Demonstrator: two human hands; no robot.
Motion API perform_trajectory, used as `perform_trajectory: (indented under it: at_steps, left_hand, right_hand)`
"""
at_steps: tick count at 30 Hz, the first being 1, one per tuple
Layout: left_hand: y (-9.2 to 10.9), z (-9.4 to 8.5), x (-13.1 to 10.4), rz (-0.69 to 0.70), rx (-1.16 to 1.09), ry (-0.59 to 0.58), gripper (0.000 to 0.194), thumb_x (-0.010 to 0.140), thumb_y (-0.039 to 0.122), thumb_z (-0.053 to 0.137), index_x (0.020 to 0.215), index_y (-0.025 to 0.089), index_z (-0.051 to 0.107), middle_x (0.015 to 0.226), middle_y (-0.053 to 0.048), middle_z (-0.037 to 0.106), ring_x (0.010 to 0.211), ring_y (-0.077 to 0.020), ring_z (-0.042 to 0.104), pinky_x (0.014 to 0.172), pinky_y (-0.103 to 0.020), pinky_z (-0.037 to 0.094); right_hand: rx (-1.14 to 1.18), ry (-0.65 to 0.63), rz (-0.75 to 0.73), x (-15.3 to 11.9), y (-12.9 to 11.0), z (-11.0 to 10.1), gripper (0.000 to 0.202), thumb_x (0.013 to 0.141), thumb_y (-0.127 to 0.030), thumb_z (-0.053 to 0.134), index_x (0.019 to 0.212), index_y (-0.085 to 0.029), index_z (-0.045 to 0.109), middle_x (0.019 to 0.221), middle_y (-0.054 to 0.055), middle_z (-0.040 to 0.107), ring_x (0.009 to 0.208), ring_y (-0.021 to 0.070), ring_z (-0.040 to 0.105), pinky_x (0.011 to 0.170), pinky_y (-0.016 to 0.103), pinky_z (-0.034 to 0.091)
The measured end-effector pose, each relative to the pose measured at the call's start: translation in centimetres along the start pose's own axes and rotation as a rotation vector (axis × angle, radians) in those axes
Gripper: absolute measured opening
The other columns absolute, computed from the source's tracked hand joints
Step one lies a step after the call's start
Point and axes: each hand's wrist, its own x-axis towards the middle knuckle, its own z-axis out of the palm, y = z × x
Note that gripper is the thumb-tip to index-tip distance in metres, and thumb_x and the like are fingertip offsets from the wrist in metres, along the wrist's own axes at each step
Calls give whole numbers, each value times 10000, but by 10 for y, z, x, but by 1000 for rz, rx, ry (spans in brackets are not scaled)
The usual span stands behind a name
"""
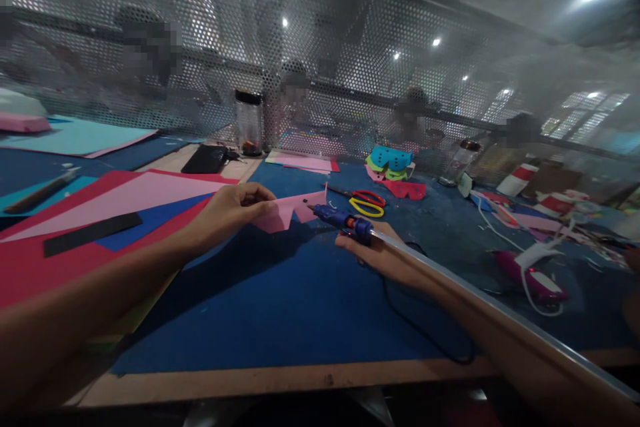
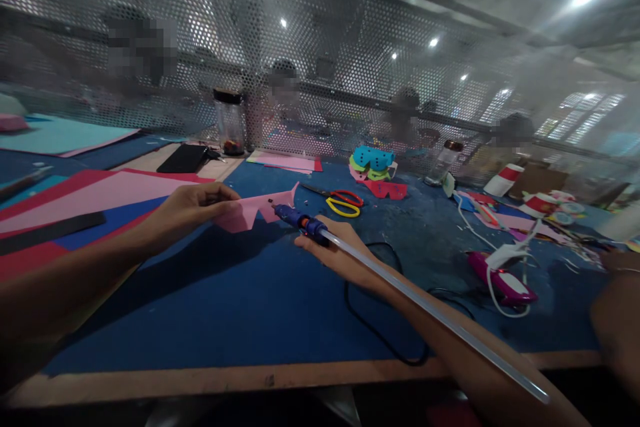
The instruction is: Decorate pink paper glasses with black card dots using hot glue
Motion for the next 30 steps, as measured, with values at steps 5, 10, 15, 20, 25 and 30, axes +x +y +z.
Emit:
perform_trajectory:
  at_steps: [5,10,15,20,25,30]
  left_hand:
    - [-1,-1,0,0,-9,11,297,806,465,698,933,197,715,850,-38,732,783,-198,676,697,-289,511]
    - [-3,0,0,13,-13,8,309,810,479,701,942,201,718,864,-38,731,792,-198,669,701,-290,500]
    - [-5,-1,0,21,-1,6,303,816,479,696,950,208,718,894,-39,729,817,-202,665,710,-293,495]
    - [-3,-1,0,17,-9,0,316,818,487,699,945,197,715,868,-39,723,804,-197,661,706,-291,489]
    - [-3,0,0,25,-6,2,332,812,494,701,935,187,717,852,-36,719,787,-191,658,695,-283,486]
    - [-4,0,1,22,8,11,333,819,489,697,948,183,713,868,-35,721,809,-194,661,702,-283,486]
  right_hand:
    - [-43,13,-8,0,1,0,409,876,-614,618,868,-205,629,646,-12,569,593,135,520,528,258,402]
    - [-61,20,-19,0,-2,-1,390,889,-590,610,800,-213,562,645,-15,560,596,130,507,528,251,379]
    - [-100,3,-27,-1,-6,-4,377,893,-575,610,799,-211,572,666,-6,583,609,139,527,542,258,392]
    - [-92,6,-22,0,-3,-3,385,893,-579,608,794,-208,577,667,0,599,604,141,546,544,262,407]
    - [-61,-8,-35,0,0,-2,355,897,-560,615,844,-213,561,674,-12,616,593,135,571,546,253,420]
    - [-34,-9,-53,0,0,-1,354,906,-551,614,835,-212,542,677,-19,628,582,127,590,548,244,426]
